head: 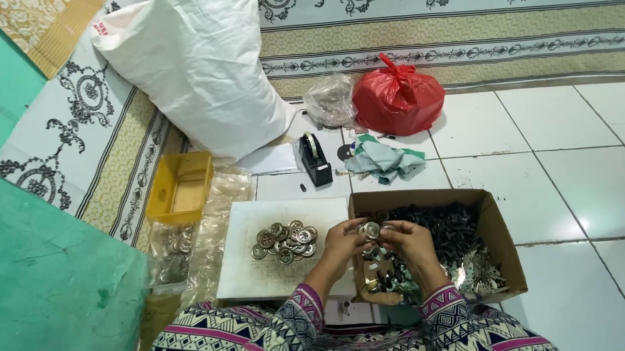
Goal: Sorting and bagging small decorative metal components into plastic bags on the floor.
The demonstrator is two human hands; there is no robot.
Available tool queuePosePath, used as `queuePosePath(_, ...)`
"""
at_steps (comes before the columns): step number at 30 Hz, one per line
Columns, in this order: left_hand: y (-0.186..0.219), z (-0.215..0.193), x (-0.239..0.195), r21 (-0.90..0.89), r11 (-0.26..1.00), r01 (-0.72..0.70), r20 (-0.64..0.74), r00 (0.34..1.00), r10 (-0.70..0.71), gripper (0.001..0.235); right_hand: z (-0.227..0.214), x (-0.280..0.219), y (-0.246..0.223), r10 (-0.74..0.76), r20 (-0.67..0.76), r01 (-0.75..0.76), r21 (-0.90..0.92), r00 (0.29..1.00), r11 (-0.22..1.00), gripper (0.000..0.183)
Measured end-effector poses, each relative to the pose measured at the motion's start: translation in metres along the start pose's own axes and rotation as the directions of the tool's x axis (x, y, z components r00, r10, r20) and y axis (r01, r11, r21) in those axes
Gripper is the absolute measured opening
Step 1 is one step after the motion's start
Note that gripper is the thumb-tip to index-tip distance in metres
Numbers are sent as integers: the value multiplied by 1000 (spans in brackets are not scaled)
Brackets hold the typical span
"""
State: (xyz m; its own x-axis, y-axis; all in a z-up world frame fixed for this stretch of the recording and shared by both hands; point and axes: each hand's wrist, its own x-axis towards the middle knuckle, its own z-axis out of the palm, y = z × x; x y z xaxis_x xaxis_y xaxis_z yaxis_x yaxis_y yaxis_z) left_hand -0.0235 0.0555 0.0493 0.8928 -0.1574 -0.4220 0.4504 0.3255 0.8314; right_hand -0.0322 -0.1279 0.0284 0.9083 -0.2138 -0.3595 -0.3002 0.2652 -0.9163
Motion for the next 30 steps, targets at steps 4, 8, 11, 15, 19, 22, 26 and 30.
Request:
queuePosePath(4,20,-12,-28,89,994,-69,23,997,68,45,16,-15,-7,-25,20,26,-40,999,999,48)
queuePosePath(8,20,-36,-29,123,988,-98,7,995,98,47,30,-24,-8,-27,52,29,-26,998,999,46)
queuePosePath(11,24,-51,-29,139,984,-114,-6,993,116,47,51,-36,-14,-27,77,29,-18,997,999,47)
queuePosePath(15,31,-74,-29,193,967,-165,-18,985,172,44,80,-46,-20,-27,140,31,-28,990,999,47)
queuePosePath(19,62,-101,-49,297,941,-161,-39,983,181,46,112,-46,-14,-18,212,33,-71,977,997,45)
queuePosePath(22,62,-135,-44,472,869,-147,-100,971,219,41,136,-41,1,5,249,22,-108,969,994,44)
queuePosePath(26,37,-182,-5,618,783,-73,-163,962,219,44,160,-35,22,49,276,-10,-143,960,990,40)
queuePosePath(30,48,-180,-11,827,560,-52,-127,953,276,35,175,-12,47,-4,245,110,-422,970,900,31)
